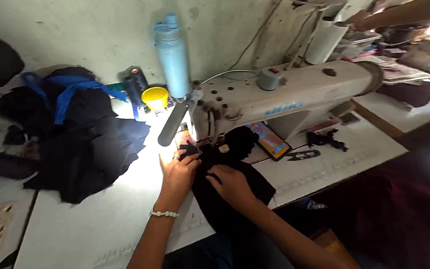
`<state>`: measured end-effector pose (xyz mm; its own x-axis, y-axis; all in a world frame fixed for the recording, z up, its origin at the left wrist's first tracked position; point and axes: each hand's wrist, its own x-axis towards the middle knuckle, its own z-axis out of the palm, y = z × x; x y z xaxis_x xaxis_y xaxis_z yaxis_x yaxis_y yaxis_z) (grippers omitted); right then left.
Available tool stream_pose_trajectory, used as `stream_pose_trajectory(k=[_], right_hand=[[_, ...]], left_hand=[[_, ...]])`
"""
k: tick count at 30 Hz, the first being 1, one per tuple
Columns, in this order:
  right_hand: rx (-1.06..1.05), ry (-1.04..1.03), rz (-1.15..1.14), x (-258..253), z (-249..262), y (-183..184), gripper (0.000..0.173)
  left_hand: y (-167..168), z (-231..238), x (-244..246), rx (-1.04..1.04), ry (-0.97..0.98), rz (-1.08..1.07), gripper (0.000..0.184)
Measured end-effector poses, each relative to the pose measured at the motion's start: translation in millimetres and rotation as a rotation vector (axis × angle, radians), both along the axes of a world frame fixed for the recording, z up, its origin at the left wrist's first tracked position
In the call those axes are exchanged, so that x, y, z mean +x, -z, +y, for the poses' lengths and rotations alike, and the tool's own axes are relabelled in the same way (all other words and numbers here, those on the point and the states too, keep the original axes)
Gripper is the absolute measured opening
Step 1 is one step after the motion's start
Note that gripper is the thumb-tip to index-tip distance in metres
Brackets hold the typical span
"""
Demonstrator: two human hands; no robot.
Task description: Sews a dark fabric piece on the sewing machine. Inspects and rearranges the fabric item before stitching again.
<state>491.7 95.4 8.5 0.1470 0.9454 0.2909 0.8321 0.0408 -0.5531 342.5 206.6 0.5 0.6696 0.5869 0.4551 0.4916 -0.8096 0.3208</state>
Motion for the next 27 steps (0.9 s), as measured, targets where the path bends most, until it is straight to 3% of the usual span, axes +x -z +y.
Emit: stream_pose_trajectory(k=[7, 11, 14, 24, 27], right_hand=[[0.181, 0.045, -0.098, -6, -15, 0, 0.017], [0.023, 0.075, 0.086, -10, -25, -8, 0.019], [-0.087, 0.066, 0.184, -8, -30, -7, 0.031], [-0.222, -0.153, 0.223, 12, -47, -8, 0.032], [-0.069, -0.132, 0.059, 23, -38, -16, 0.029]], left_hand=[[-4, 1, 1, -0.072, -0.030, 0.023, 0.025], [-4, 2, 9, -0.074, -0.084, 0.002, 0.025], [1, 1, 18, -0.001, -0.129, -0.022, 0.016], [11, -9, 12, 0.190, -0.092, 0.012, 0.016], [6, -14, 6, 0.233, -0.065, 0.083, 0.021]])
